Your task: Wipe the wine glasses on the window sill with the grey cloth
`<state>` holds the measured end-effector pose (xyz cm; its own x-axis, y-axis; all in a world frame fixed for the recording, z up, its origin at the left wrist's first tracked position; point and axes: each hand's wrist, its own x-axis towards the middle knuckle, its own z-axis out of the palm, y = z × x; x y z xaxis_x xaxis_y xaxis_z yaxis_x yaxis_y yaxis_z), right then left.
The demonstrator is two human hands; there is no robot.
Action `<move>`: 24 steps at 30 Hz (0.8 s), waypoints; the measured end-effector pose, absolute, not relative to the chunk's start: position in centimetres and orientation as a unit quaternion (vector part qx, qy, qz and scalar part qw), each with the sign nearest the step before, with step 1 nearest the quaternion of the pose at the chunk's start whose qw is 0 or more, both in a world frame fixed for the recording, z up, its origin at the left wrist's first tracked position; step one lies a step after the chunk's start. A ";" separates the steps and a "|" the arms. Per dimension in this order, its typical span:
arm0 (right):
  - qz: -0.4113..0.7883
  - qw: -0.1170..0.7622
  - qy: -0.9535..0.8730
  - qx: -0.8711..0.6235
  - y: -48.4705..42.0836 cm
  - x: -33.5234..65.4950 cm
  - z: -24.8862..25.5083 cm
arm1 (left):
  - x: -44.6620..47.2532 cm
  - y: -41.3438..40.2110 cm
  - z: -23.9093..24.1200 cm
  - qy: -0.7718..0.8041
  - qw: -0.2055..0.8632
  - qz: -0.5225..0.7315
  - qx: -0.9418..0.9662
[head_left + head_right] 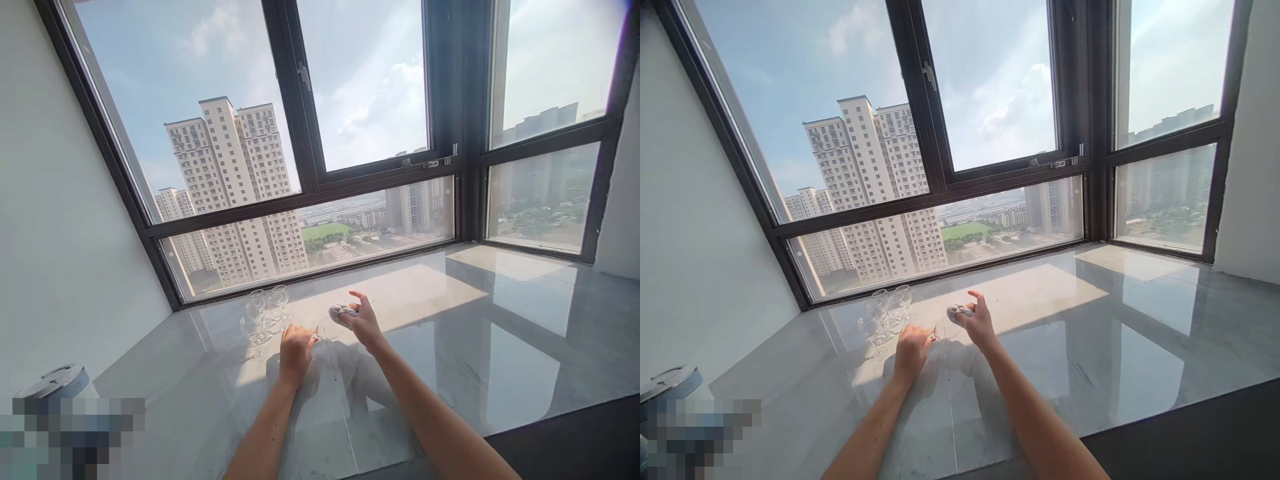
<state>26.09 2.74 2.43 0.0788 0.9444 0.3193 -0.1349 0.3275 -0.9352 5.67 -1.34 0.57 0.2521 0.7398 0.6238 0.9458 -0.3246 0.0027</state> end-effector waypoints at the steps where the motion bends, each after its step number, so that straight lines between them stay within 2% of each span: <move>1: 0.421 0.632 -0.515 -0.397 2.9 26.2 2.4 | 5.7 -1.3 0.6 -0.548 0.193 -0.272 -0.767; 5: 0.419 0.628 -0.520 -0.400 3.1 26.6 2.2 | 5.5 -1.3 0.6 -0.547 0.188 -0.289 -0.763; 10: 0.530 0.503 -0.591 -0.343 2.9 27.4 1.8 | 5.4 -1.3 0.5 -0.535 0.156 -0.273 -0.784; 13: 0.546 0.438 -0.617 -0.360 2.9 27.7 1.4 | 5.5 -1.4 0.5 -0.528 0.137 -0.234 -0.805; 20: 0.550 0.428 -0.621 -0.360 2.2 28.6 2.4 | 6.0 -2.1 0.9 -0.498 0.098 -0.266 -0.820; 24: 0.555 0.429 -0.623 -0.345 1.7 29.3 3.2 | 6.3 -2.5 1.0 -0.476 0.002 -0.302 -0.826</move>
<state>29.29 1.65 3.16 -0.3932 0.9068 0.1520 -0.0469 0.1453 -0.9883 6.29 -2.51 0.96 0.3655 0.7844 0.5012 0.7872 -0.5478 0.2832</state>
